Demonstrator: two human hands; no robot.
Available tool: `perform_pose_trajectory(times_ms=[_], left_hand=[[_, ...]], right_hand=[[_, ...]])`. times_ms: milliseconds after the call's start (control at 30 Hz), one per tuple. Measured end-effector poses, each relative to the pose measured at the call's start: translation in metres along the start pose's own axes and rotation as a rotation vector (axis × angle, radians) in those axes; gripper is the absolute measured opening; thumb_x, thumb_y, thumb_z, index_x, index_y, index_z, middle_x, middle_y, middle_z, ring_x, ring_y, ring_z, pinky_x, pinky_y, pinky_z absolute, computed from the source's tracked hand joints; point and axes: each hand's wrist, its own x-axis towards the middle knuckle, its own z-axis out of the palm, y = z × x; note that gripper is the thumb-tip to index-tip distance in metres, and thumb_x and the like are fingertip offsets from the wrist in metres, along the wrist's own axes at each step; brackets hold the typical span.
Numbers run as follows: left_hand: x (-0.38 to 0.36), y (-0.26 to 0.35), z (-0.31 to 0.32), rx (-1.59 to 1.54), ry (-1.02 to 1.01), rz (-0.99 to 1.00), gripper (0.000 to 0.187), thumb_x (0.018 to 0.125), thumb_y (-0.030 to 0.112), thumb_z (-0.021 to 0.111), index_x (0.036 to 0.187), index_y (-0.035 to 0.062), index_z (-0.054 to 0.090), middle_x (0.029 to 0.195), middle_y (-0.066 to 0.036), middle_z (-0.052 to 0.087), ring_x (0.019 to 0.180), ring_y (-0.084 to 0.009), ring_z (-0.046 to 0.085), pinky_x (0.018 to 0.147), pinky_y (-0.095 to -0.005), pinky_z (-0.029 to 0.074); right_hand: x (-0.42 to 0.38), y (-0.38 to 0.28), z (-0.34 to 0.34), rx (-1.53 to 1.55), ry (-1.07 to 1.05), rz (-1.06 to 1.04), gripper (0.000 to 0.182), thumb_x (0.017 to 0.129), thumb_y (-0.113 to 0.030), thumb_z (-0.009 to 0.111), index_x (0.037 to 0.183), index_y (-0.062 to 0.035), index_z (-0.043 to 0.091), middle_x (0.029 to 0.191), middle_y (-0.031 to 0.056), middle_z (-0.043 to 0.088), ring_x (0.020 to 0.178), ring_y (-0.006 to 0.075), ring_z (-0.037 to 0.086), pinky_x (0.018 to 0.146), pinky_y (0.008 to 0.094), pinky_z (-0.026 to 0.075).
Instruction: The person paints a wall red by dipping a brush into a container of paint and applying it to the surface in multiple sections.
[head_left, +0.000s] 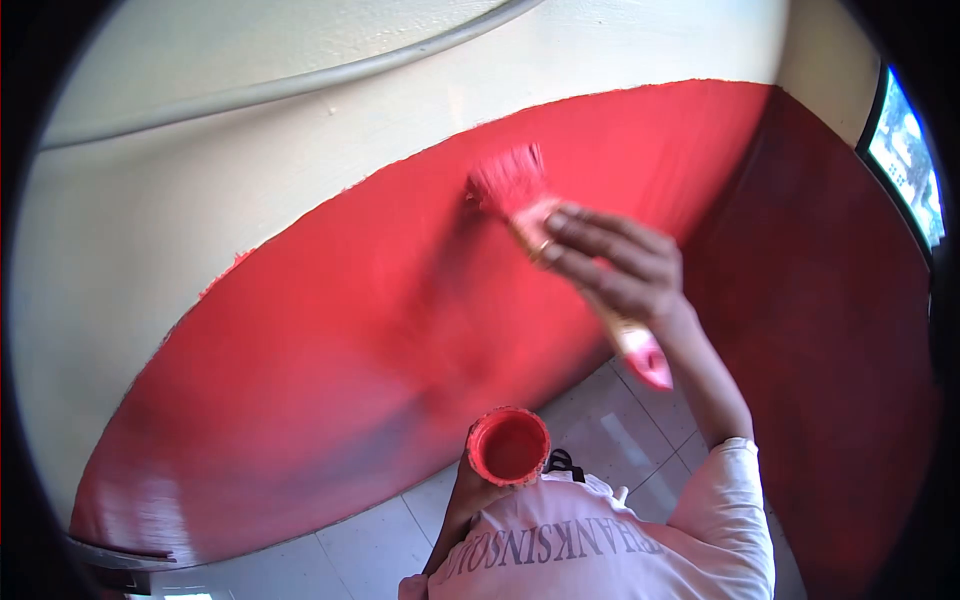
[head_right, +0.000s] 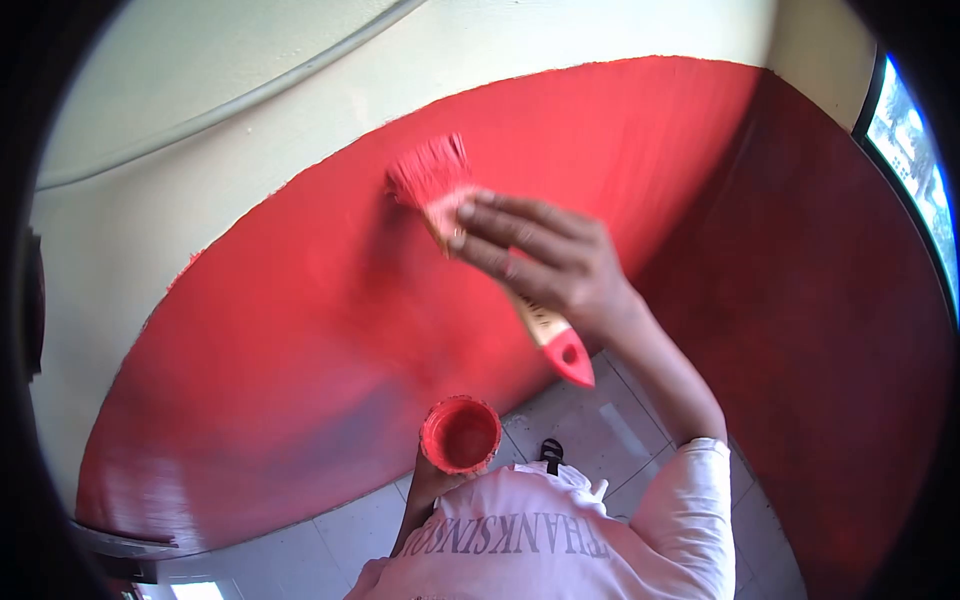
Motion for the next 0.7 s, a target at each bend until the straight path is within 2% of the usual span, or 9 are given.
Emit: perform_pose_trajectory(times_ms=[100,167,233,333,400,467,533,633,700], left_hand=[[-0.003,0.001,0.002,0.086,0.043,0.052,0.084,0.058,0.021,0.092,0.128,0.0041,0.048,0.119,-0.009,0.059,0.103,-0.018,0.061,0.087,-0.0351,0.052],[-0.006,0.004,0.007,0.18,0.119,0.09,0.084,0.058,0.02,0.092,0.128,0.0045,0.048,0.118,-0.008,0.059,0.104,-0.0187,0.061,0.088,-0.0352,0.051],[-0.011,0.002,0.008,0.222,0.181,0.076,0.084,0.057,0.02,0.092,0.127,0.0048,0.049,0.118,-0.008,0.06,0.104,-0.0193,0.06,0.089,-0.0353,0.05],[-0.01,0.005,0.011,0.213,0.219,0.057,0.083,0.057,0.02,0.092,0.127,0.0048,0.049,0.118,-0.008,0.06,0.104,-0.0193,0.061,0.089,-0.0353,0.05],[-0.011,0.008,0.011,0.183,0.221,0.034,0.083,0.057,0.02,0.092,0.127,0.0048,0.049,0.117,-0.008,0.06,0.104,-0.0193,0.061,0.089,-0.0353,0.05],[-0.013,0.008,0.011,0.176,0.213,0.026,0.083,0.057,0.02,0.092,0.127,0.0048,0.049,0.117,-0.008,0.06,0.104,-0.0193,0.061,0.089,-0.0354,0.05],[-0.016,0.008,0.009,0.179,0.21,0.025,0.083,0.057,0.02,0.092,0.127,0.0049,0.049,0.117,-0.008,0.06,0.104,-0.0193,0.061,0.089,-0.0354,0.05],[-0.018,0.007,0.01,0.178,0.218,0.017,0.083,0.057,0.02,0.092,0.127,0.0049,0.049,0.117,-0.008,0.06,0.104,-0.0193,0.061,0.089,-0.0354,0.05],[-0.016,0.007,0.011,0.178,0.223,0.006,0.083,0.057,0.02,0.092,0.127,0.0049,0.049,0.117,-0.008,0.06,0.104,-0.0193,0.061,0.089,-0.0354,0.05]], right_hand=[[-0.087,-0.012,0.037,0.137,-0.145,0.096,0.043,0.077,-0.009,0.066,0.12,-0.013,0.065,0.118,0.0068,0.065,0.105,0.024,0.064,0.081,0.0333,0.057],[-0.16,-0.033,0.046,0.183,-0.377,0.199,0.046,0.075,-0.006,0.066,0.121,-0.014,0.065,0.118,0.0064,0.065,0.105,0.0255,0.064,0.083,0.0337,0.056],[-0.2,-0.044,0.041,0.399,-0.74,0.365,0.046,0.075,-0.005,0.065,0.12,-0.0133,0.066,0.114,0.0074,0.067,0.104,0.0264,0.064,0.084,0.034,0.056],[-0.163,-0.026,0.009,0.55,-0.587,0.358,0.036,0.076,-0.003,0.066,0.112,-0.0084,0.069,0.111,0.0087,0.068,0.103,0.0246,0.065,0.085,0.0311,0.055],[-0.091,-0.014,-0.019,0.499,-0.348,0.507,0.023,0.075,-0.007,0.069,0.098,-0.0085,0.073,0.109,0.0101,0.068,0.099,0.0243,0.067,0.084,0.0353,0.055],[-0.047,0.01,-0.025,0.279,0.1,0.244,0.019,0.075,-0.001,0.074,0.093,-0.0014,0.07,0.101,0.0209,0.068,0.098,0.0338,0.067,0.085,0.0406,0.056],[-0.008,0.021,-0.027,-0.035,0.218,0.019,0.021,0.073,0.001,0.075,0.093,0.0009,0.068,0.098,0.0212,0.069,0.096,0.0363,0.068,0.083,0.0417,0.057],[-0.006,0.038,-0.001,-0.078,0.079,-0.031,0.03,0.074,-0.005,0.07,0.104,-0.0085,0.071,0.105,0.0125,0.068,0.099,0.0301,0.067,0.078,0.0368,0.058],[-0.032,0.04,0.019,-0.065,0.013,0.028,0.037,0.073,-0.005,0.071,0.11,-0.0119,0.069,0.111,0.0107,0.067,0.1,0.0297,0.066,0.077,0.0369,0.059]])
